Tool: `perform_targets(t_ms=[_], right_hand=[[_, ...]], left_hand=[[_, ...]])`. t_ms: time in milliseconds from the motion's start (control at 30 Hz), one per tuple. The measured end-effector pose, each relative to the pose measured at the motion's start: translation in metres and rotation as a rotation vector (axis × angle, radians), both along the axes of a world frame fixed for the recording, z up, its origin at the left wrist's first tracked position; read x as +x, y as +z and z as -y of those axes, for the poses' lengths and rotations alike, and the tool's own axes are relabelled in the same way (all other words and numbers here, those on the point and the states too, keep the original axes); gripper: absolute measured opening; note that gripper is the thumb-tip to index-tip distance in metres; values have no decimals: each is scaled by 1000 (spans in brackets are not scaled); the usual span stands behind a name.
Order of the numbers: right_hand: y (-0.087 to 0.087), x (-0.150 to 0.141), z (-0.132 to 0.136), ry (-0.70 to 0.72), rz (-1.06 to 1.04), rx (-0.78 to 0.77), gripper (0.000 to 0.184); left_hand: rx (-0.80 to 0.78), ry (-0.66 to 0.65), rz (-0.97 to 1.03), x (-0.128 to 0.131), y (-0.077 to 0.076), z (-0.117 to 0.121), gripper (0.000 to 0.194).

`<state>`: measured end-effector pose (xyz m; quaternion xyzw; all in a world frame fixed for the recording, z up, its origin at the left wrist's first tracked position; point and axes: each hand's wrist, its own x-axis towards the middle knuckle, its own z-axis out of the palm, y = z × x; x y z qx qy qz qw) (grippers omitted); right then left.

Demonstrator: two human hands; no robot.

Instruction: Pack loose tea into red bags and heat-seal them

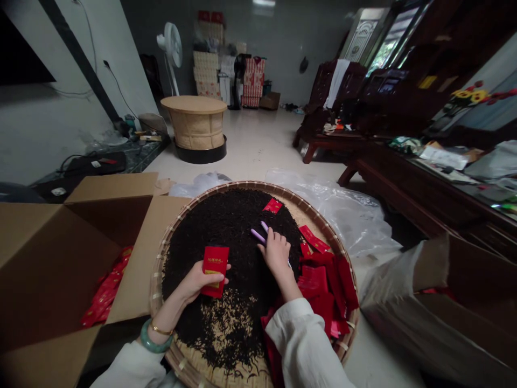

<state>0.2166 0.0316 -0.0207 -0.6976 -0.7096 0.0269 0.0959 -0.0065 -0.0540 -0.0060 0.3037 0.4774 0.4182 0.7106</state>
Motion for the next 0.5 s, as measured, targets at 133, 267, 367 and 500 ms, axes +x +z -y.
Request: perform_targets(t_ms=[133,267,367,500], right_hand=[[-4,6,-6,37,9,-55,45],[8,13,-5,161,-272,2,39],[30,12,5,389,-591,-120,44],[57,-4,23,629,-698,-321,50]], left_hand=[[21,-8,-18,-1,-4,0,55],[27,-7,-53,-1,-6,-1,53],[37,-20,-91,-1,-5,-1,52],[65,-49,-153,0,-3,-1,48]])
